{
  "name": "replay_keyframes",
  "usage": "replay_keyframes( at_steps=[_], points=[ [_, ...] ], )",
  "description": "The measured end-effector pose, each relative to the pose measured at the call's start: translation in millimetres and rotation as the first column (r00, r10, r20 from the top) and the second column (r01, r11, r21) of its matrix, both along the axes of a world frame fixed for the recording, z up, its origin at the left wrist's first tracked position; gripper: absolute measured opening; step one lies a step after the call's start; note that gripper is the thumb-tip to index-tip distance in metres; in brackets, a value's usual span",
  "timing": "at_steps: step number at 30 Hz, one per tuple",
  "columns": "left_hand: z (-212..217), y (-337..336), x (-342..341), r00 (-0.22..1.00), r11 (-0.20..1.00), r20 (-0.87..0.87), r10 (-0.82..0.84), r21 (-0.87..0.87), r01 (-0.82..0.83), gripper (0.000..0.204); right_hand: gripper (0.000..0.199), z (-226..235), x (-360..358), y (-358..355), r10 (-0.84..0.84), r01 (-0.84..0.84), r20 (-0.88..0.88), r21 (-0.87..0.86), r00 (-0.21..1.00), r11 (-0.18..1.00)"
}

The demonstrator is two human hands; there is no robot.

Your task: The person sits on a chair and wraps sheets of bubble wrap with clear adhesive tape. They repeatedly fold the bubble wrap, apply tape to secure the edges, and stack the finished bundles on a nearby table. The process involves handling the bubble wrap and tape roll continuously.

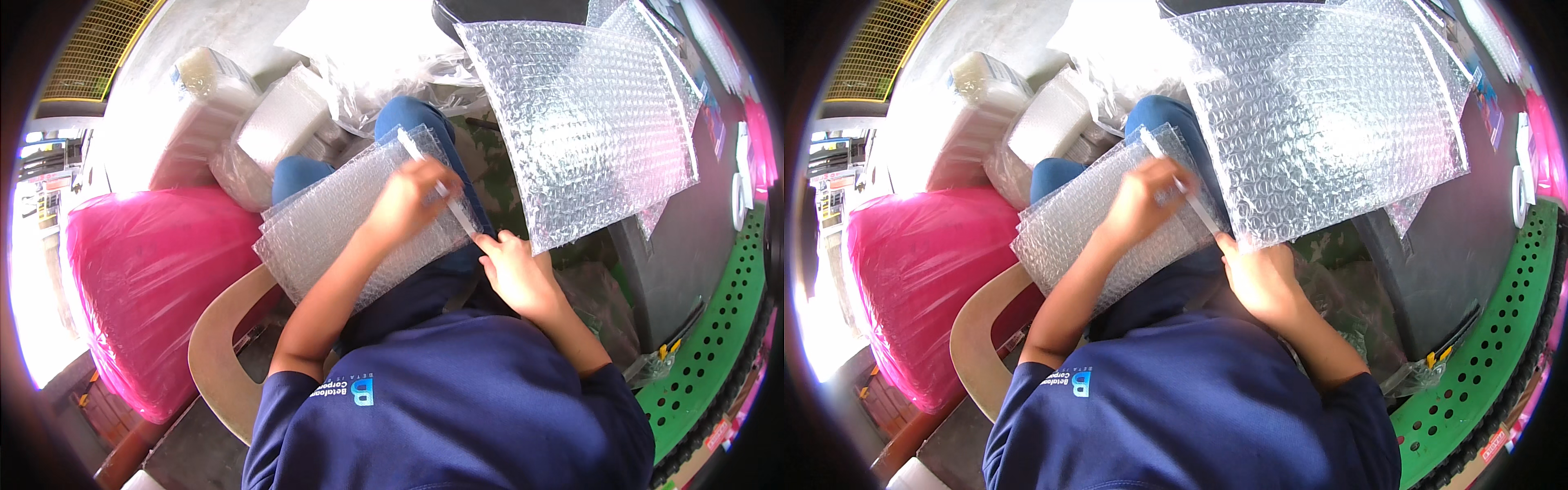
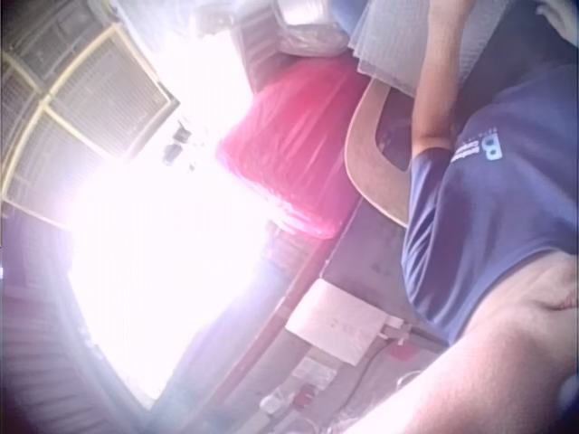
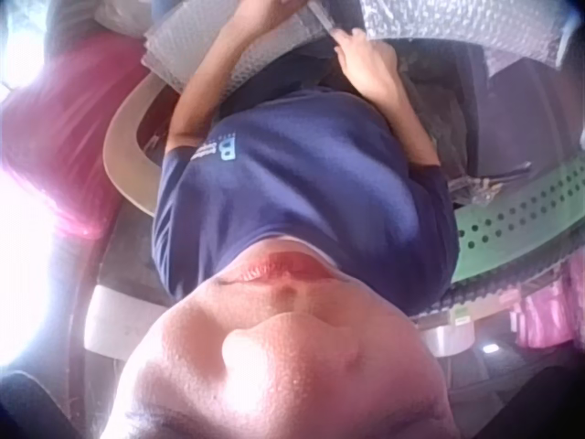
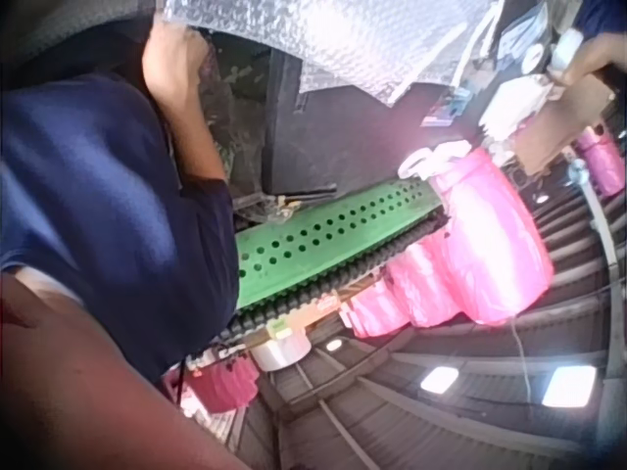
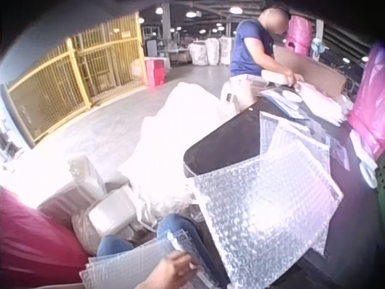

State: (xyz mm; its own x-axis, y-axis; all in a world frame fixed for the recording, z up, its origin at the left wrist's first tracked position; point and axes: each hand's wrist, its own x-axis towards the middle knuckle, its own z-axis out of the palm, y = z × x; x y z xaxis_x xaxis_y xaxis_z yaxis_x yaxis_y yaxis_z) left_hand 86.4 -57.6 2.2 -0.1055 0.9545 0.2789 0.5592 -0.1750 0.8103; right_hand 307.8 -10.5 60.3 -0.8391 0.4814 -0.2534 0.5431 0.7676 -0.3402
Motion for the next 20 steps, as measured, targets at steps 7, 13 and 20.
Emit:
replay_keyframes(
  at_steps=[7,13,20],
  points=[
    [-17.7,-22.7,34.3,0.984,0.98,0.048,-0.173,-0.093,0.177,0.019,0.02,-15.1,3.6,26.0,-0.108,0.068,-0.281,-0.147,0.954,0.987],
    [-18.9,-19.6,39.2,0.993,0.99,-0.026,-0.114,-0.087,0.111,0.011,0.012,-42.2,2.5,42.8,-0.069,0.041,-0.22,-0.131,0.973,0.991],
    [-24.1,-18.7,38.5,0.994,0.986,-0.032,-0.104,-0.133,0.099,0.011,0.021,-59.4,-7.3,25.8,0.072,-0.047,-0.224,0.113,0.972,0.992]
  ],
)
